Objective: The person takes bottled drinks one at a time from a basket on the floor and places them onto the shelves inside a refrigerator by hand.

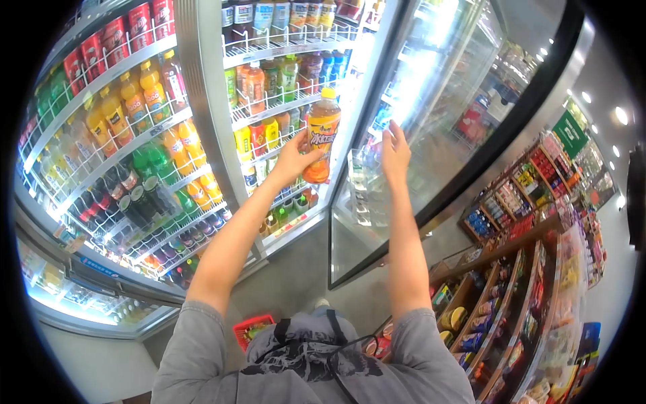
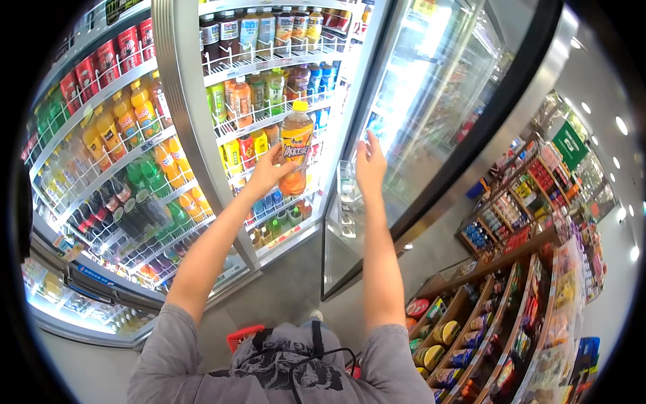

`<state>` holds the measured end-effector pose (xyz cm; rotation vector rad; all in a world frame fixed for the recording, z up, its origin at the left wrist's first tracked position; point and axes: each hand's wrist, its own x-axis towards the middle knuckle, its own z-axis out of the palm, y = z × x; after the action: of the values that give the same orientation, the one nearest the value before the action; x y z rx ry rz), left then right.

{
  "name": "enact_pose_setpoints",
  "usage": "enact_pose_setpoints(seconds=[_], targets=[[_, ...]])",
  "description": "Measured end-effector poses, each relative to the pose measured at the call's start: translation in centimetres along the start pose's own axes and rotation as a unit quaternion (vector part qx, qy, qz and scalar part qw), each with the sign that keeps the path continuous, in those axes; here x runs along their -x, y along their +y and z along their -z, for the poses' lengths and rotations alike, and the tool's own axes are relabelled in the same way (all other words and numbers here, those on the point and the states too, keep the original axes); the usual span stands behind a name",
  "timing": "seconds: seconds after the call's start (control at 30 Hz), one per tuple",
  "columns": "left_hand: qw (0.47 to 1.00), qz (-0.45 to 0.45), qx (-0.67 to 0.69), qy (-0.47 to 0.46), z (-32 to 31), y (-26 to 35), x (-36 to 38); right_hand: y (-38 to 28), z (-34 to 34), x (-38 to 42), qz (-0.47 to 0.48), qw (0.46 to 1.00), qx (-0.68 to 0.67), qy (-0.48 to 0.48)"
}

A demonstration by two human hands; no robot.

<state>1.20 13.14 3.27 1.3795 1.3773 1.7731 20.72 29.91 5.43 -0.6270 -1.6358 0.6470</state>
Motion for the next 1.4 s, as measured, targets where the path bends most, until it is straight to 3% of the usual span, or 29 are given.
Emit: enact_pose_setpoints(seconds=[0.03, 0.1, 0.13, 0.2, 0.37, 0.47, 0.53, 0.6, 0.73, 0.8, 0.9, 1.1, 1.2, 1.4], targets=[[1.000, 0.012, -0.014, 0.003, 0.3, -0.4, -0.2, 0.0, 0.6, 0.1, 0.002, 1.000, -0.004, -0.006], [0.999, 0.029, -0.016, 0.005, 0.6, -0.8, -0.8, -0.3, 1.7, 0.1, -0.038, 0.991, -0.017, -0.126], [0.999, 0.032, -0.018, 0.007, 0.7, -1.4, -1.1, -0.4, 2.1, 0.3, -0.039, 0.991, -0.019, -0.128], [0.999, 0.032, 0.006, 0.021, 0.4, -2.2, -1.9, -0.5, 2.9, 0.3, -0.053, 0.971, -0.032, -0.232], [0.997, 0.058, -0.002, 0.046, -0.4, -5.5, -4.8, 2.2, 4.8, -1.0, -0.058, 0.969, 0.002, -0.240], [0.997, 0.035, 0.027, 0.067, -1.8, -7.1, -7.5, 4.2, 6.3, -2.0, -0.093, 0.949, 0.006, -0.302], [0.994, 0.088, 0.030, 0.063, -2.6, -7.5, -9.3, 6.1, 7.3, -2.9, -0.136, 0.929, -0.059, -0.338], [0.993, 0.086, 0.037, 0.066, -3.9, -8.5, -11.0, 8.2, 7.1, -3.8, -0.147, 0.931, -0.080, -0.324], [0.994, 0.042, 0.041, 0.088, -5.4, -10.3, -14.2, 10.8, 3.5, -5.7, -0.157, 0.922, -0.155, -0.318], [0.993, 0.046, -0.045, 0.100, -5.3, -11.0, -15.4, 11.1, 1.0, -6.9, -0.163, 0.918, -0.167, -0.320], [0.993, 0.034, -0.060, 0.095, -4.8, -10.7, -15.8, 10.7, -2.9, -8.8, -0.098, 0.931, -0.131, -0.326], [0.993, -0.026, -0.051, 0.100, -1.3, -10.0, -18.0, 10.1, -10.4, -12.4, -0.057, 0.927, -0.095, -0.358], [0.987, 0.018, -0.131, 0.090, 1.4, -10.4, -20.0, 9.4, -13.3, -13.7, -0.035, 0.926, -0.067, -0.369], [0.988, 0.027, -0.122, 0.088, 4.8, -11.4, -24.1, 12.3, -18.6, -16.2, -0.088, 0.923, -0.106, -0.359]])
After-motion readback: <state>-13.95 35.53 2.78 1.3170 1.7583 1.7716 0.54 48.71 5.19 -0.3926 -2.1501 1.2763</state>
